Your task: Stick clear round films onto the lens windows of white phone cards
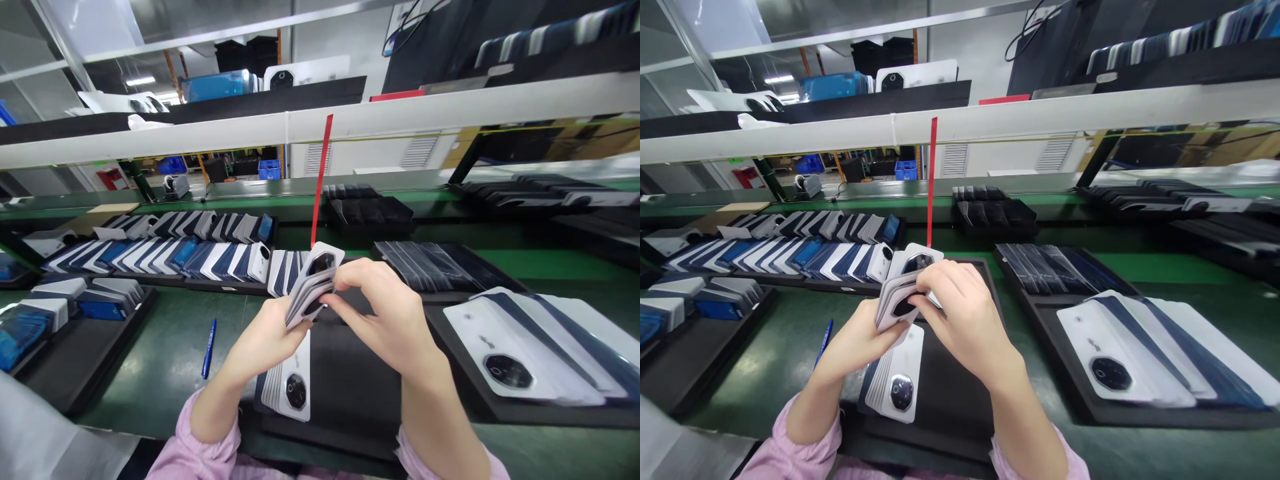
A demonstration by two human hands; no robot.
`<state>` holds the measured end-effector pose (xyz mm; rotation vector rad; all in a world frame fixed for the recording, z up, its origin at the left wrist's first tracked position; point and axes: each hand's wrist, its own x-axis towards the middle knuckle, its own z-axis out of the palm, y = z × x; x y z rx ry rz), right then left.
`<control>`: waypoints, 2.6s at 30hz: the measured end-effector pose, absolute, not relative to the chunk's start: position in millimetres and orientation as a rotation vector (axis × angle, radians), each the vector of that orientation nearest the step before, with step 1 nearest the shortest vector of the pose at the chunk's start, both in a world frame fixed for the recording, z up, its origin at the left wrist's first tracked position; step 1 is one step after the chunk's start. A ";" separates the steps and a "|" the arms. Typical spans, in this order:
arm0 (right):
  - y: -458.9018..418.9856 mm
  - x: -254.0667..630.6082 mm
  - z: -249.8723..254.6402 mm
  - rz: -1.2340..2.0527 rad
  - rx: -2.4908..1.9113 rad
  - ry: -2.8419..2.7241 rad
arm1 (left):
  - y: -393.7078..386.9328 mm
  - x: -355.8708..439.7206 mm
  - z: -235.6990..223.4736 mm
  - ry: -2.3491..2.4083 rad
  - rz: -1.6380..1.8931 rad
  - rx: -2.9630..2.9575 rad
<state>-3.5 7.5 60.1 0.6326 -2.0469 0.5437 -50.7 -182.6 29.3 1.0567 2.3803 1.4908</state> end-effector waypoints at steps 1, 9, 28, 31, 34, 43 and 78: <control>7.4 -3.2 60.2 0.532 0.628 -2.051 | -182.4 -50.2 30.0 2.383 1.486 1.060; 7.3 -2.3 59.0 0.483 0.621 -2.097 | -180.3 -46.9 34.9 2.433 1.457 1.067; 21.8 -7.4 65.9 1.646 0.324 -1.181 | -187.2 -34.3 35.4 1.056 2.142 0.552; 29.5 -11.3 67.6 1.782 0.172 -1.139 | -186.5 -32.6 36.6 1.065 2.162 0.520; 28.4 -10.4 70.1 1.827 0.075 -1.131 | -185.6 -30.9 35.1 1.113 2.153 0.480; 17.3 -6.5 72.7 1.780 0.036 -1.203 | -187.2 -27.4 33.5 1.211 2.128 0.485; 17.6 -11.1 68.1 1.792 0.156 -1.299 | -192.8 -24.0 35.3 1.074 2.065 0.596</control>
